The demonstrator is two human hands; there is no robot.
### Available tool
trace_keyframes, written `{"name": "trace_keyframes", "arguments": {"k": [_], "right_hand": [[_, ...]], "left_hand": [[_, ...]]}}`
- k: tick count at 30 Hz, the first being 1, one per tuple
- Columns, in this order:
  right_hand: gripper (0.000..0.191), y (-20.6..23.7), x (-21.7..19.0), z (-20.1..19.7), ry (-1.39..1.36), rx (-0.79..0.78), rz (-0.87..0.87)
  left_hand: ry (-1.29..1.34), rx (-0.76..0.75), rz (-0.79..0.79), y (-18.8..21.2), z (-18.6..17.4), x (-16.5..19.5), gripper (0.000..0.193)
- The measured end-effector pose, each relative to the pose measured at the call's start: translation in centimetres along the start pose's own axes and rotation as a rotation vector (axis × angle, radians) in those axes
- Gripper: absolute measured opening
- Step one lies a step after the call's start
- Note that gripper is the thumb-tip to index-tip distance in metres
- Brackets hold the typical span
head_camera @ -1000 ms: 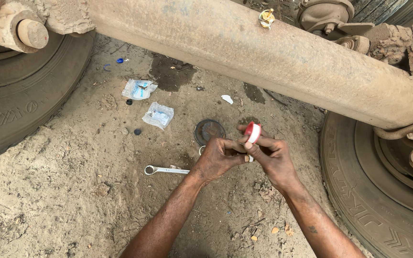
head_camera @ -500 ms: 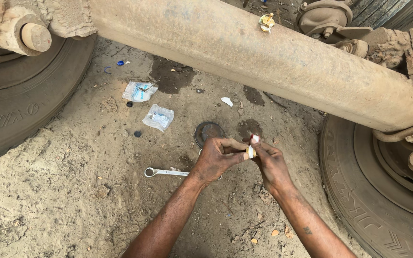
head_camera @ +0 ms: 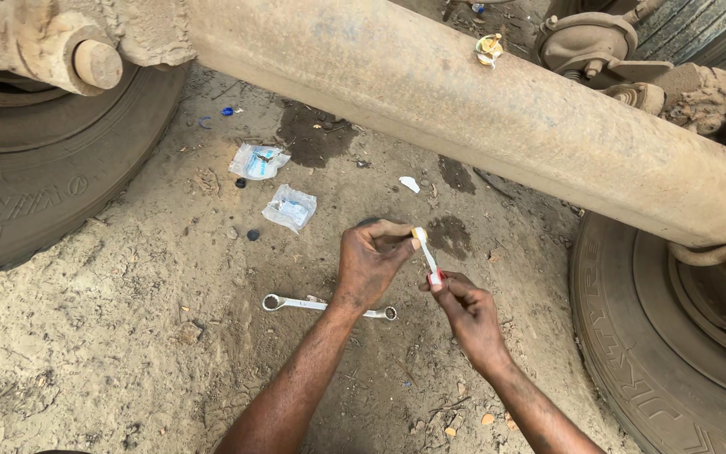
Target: The person wraps red PTFE tape around the threads of small brass fittings. They handle the fittings and tape roll, unspooling and winding the tape around the threads multiple times before setting the wrapped fitting aside.
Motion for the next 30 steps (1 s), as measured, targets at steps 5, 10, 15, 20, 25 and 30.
{"name": "trace_keyframes", "arguments": {"k": [5,10,15,20,25,30], "right_hand": [[0.018,0.9,-2.4,1.1,0.163,-0.114,-0.015],[0.014,1.8,-6.8,0.6,0.383,-0.106,-0.432],[0.018,0.5,-7.7,-1.4,0.454,-0.151,-0.504],[0.038,-2.7,-4.5,-4.3,0.256,-0.206,-0.423],[0.047,-4.8,-1.9,-5.9,-0.23,-0.256,-0.333],[0.05,-4.9,-0.6,-6.1,-0.576,-0.177,-0.193]], "left_hand": [[-0.117,0.079,-0.17,0.0,-1.1,0.5,0.019],[-0.451,0.043,-0.036,-0.2,-1.2,1.7,0.02],[-0.559,-0.198,-0.114,0.2,0.2,1.2,0.016],[-0.544,-0.373,-0.067,1.4,1.8,1.9,0.018],[-0.377,-0.467,-0.172,2.1,2.4,2.3,0.017],[-0.209,-0.434,-0.176,2.0,2.3,1.9,0.017]]}}
Point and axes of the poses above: each hand's wrist, its own y-axis away from the middle knuckle, its own z-axis out of the palm, x = y × z, the point moved 4 cm from there along -y, towards the middle knuckle, and after that the axes turned 3 degrees about -z, right-handed, at the moved point
